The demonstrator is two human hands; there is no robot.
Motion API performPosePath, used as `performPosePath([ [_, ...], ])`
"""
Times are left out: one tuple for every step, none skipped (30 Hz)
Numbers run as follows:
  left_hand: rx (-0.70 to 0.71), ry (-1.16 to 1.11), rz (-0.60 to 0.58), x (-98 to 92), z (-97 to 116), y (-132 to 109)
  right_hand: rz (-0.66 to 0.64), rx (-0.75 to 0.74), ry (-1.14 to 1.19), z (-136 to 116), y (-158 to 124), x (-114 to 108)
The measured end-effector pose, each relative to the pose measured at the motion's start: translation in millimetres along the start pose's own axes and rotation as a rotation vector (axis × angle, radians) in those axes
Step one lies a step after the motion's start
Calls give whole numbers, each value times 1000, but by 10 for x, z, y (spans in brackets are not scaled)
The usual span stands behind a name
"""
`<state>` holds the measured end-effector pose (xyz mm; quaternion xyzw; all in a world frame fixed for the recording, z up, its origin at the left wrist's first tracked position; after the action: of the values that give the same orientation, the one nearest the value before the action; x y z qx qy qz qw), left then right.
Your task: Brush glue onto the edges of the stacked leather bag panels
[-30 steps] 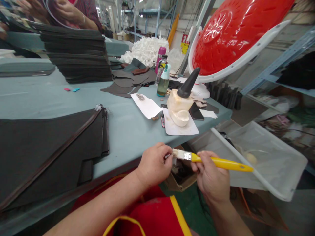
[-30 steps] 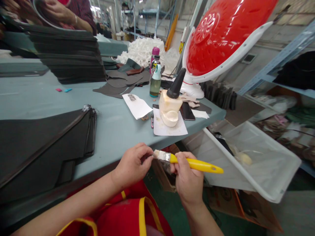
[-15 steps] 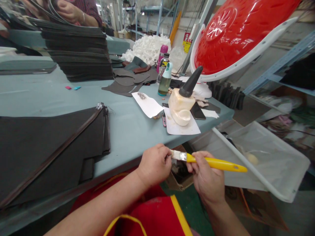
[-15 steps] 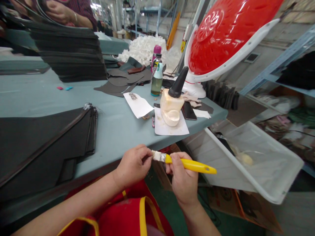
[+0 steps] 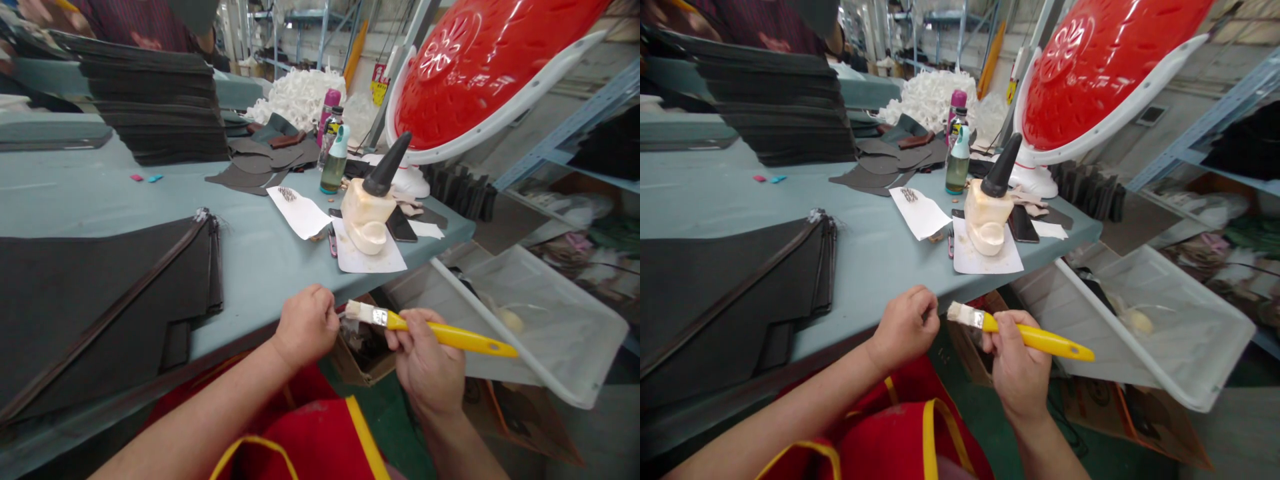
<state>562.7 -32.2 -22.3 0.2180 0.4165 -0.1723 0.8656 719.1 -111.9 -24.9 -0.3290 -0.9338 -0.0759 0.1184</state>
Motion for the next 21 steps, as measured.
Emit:
performPosePath([
  [-40,-22,34,-25,-72,14,32,15,43,-9,31,-37],
  [-77,-56,72,-49,-142,26,63,52,90,3,69,-77],
  [-106,-99,108,-67,-202,36,80,118,144,44,110,-109],
  [-122,-147,137,-76,-248,45,83,208,206,108,148,-128],
  [-128,-196,159,-76,-279,52,68,309,275,182,178,-130],
  [-127,-243,173,-68,-300,58,40,407,347,252,198,-116],
  [-122,-286,186,-58,-313,63,0,493,420,309,208,-88],
  [-114,-324,199,-49,-320,65,-41,557,490,348,214,-56],
  [-102,-357,213,-42,-323,66,-76,595,552,370,221,-29],
  [-90,-386,228,-39,-325,65,-96,611,605,381,230,-13],
  [-79,-411,241,-37,-326,65,-108,618,646,392,238,-2],
  [-74,-433,249,-36,-330,65,-108,619,674,406,246,0],
  [-79,-451,251,-33,-336,66,-98,622,690,427,253,-3],
  [-95,-470,246,-26,-348,67,-82,629,698,456,259,-11],
  [-122,-491,238,-17,-365,67,-64,642,698,492,263,-21],
  [-155,-515,224,-2,-382,66,-44,659,694,532,268,-32],
  [-190,-542,206,16,-397,64,-26,677,686,572,273,-43],
  [-222,-572,185,35,-408,61,-9,695,673,612,279,-55],
  [-248,-600,164,54,-414,58,8,713,655,650,284,-68],
  [-269,-624,142,72,-414,54,23,728,634,683,288,-82],
  [-286,-642,123,84,-414,51,36,743,612,712,291,-94],
])
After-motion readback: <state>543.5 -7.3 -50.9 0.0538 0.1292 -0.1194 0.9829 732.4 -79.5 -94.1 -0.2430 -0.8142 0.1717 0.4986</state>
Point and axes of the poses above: each hand's wrist, its own y-axis towards the middle knuckle, its own x-axis out of the palm, z = x × y, the point moved 8 cm from there along y, towards the middle knuckle, and after that the axes turned 1 degree about x, right-handed, at the moved point
